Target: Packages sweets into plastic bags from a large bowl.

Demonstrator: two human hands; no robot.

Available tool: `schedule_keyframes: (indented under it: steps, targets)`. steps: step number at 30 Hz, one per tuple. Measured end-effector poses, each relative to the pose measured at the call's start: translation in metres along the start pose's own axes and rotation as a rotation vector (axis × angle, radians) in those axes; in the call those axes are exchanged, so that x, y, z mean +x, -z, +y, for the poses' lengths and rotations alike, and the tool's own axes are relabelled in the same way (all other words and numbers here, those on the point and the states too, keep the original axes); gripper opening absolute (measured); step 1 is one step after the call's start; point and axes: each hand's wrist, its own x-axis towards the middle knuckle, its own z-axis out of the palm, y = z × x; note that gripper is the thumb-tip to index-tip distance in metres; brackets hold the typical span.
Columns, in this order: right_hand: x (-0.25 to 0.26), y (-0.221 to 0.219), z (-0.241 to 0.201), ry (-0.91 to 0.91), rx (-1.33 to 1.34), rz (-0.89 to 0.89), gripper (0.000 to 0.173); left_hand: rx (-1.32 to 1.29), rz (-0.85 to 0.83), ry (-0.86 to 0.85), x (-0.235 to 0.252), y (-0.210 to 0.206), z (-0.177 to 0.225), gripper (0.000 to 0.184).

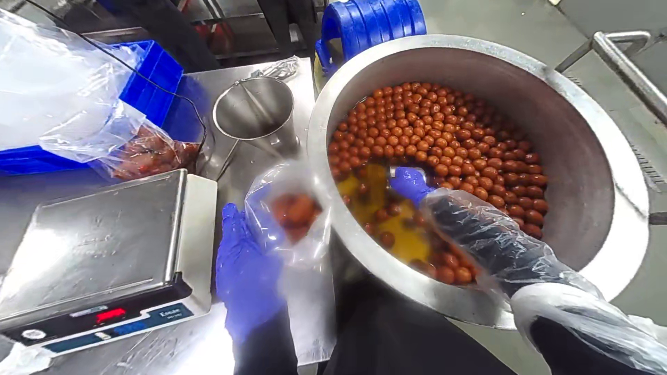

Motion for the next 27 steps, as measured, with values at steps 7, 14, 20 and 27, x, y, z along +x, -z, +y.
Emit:
schedule_keyframes:
  steps: [7, 14, 20, 27]
  targets:
    - [0.010, -0.007, -0.001, -0.016, -0.014, -0.058, 0.039, -0.044, -0.044, 0.076, 0.000, 0.002, 0.003, 0.064]
    - [0.033, -0.028, 0.015, -0.047, 0.056, 0.009, 0.039, 0.027, -0.058, 0.020, 0.002, 0.009, 0.000, 0.063]
    - [0.044, -0.036, 0.061, -0.090, 0.511, 0.159, 0.036, 0.022, -0.024, 0.041, -0.001, 0.001, 0.003, 0.061]
    - [0.021, -0.039, 0.089, -0.145, 0.909, 0.330, 0.027, -0.058, -0.056, 0.059, 0.001, 0.004, 0.001, 0.063]
